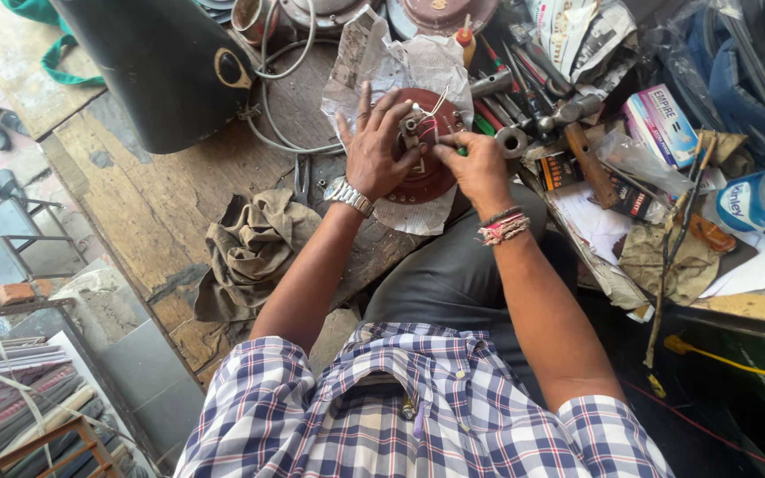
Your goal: The person uses a screwdriver to adjust wires on a small motor component, then applies glue from a bottle to the assembly and wipes the surface with a cloth. The person continues to adjust the wires and components with the screwdriver.
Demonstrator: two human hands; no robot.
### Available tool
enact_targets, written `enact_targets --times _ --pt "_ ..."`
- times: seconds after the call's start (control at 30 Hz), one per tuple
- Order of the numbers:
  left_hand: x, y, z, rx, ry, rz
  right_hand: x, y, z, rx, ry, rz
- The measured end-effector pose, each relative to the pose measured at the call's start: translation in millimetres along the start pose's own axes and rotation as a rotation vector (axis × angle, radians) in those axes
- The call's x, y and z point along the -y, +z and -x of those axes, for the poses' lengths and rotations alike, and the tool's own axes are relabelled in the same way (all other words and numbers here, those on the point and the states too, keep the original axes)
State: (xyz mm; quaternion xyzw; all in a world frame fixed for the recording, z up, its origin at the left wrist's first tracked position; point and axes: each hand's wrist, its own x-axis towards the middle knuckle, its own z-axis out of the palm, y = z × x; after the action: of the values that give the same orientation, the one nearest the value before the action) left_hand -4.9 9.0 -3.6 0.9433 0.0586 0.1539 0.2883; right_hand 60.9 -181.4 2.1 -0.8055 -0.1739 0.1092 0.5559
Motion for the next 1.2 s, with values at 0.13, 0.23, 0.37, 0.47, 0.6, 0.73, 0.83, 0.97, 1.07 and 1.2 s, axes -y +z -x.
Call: enact_targets --times 0.13,0.23,0.37,0.47,0.6,0.73,0.83,0.97,1.07,1.2 --pt "-11 15 29 -0.324 0.044 0.076 -6 11 -3 0.072 0.178 -0.393" --pt "-27 28 56 -0.392 -0.018 0.024 -4 9 -6 0.118 0.296 -0.440" --pt "-38 34 61 -0.328 -0.071 -0.010 2 2 -9 0.146 0.414 -0.348" --pt "-39 34 49 -0.344 -0.079 -0.031 4 0 -12 0.170 0.410 -0.343" --pt "-41 31 48 -0.337 -0.078 -0.010 -1 -4 -17 0.208 0.429 -0.338" --pt "-37 29 51 -0.334 -0.041 -0.009 -7 -7 -24 0.271 0.438 -0.366" --pt "-27 31 44 -0.357 -0.052 -0.008 -7 -6 -23 0.215 0.426 -0.376" --pt "-5 25 25 -0.412 -0.074 0.205 -5 -5 -17 0.140 0.406 -0.366" --pt "16 11 0 -0.283 -0.120 0.438 -2 -5 -14 0.132 0.418 -0.379" --pt "34 -8 -32 -0.001 -0.047 0.326 0 0 -17 0.084 0.412 -0.355"
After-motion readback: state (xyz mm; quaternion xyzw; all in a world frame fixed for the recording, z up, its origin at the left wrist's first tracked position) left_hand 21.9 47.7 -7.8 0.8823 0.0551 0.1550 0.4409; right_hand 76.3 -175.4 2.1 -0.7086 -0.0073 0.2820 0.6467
